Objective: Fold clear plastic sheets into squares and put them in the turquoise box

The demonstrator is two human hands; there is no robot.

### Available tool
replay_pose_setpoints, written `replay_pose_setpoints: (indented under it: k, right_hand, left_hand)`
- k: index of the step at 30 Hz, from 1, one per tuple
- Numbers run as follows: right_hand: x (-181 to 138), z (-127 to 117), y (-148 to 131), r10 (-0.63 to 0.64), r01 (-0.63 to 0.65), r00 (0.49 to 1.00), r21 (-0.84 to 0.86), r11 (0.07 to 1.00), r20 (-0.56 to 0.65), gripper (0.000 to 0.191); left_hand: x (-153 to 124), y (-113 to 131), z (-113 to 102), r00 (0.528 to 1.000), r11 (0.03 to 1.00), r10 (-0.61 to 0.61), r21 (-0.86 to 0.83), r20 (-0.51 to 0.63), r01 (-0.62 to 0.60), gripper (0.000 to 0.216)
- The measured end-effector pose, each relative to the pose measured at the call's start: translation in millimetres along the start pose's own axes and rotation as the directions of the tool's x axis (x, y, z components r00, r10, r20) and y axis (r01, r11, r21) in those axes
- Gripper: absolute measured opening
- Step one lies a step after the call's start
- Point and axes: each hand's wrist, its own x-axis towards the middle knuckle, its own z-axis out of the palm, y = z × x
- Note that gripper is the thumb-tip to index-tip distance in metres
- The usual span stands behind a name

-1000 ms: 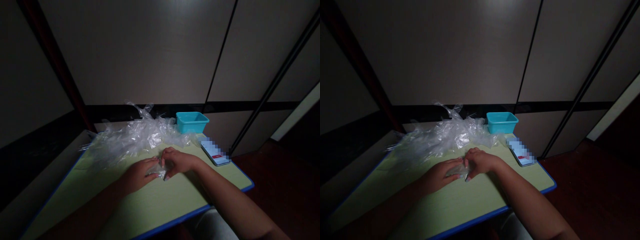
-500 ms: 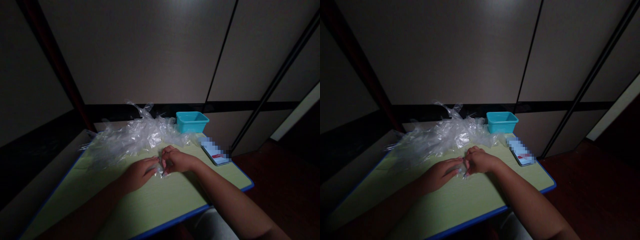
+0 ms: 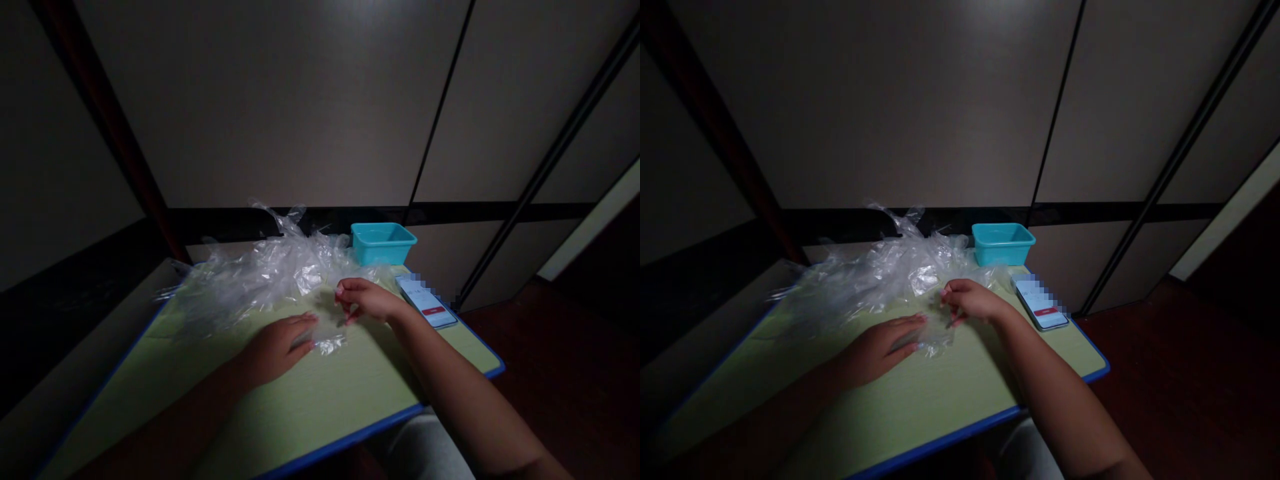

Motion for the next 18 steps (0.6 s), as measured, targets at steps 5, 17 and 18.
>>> replay_pose_setpoints:
  k: [5, 17, 18]
  right_hand:
    - [9, 3, 4, 0.16, -0.152, 0.986, 0.157, 0.976, -0.037, 0.017]
    - [12, 8, 11, 0.174, -0.178, 0.984, 0.226, 0.958, 0.04, 0.016]
    - [12, 9, 11, 0.165, -0.171, 0.985, 0.225, 0.959, 0.046, 0.015]
  left_hand:
    - [-1, -3, 2, 1.0, 0.999, 0.023, 0.031, 0.0, -0.023, 0.042]
    - [-1, -4, 2, 0.999, 0.999, 0.039, 0.015, -0.011, -0.039, 0.043]
    - [-1, -4, 2, 0.999, 0.999, 0.04, 0.016, -0.012, -0.039, 0.043]
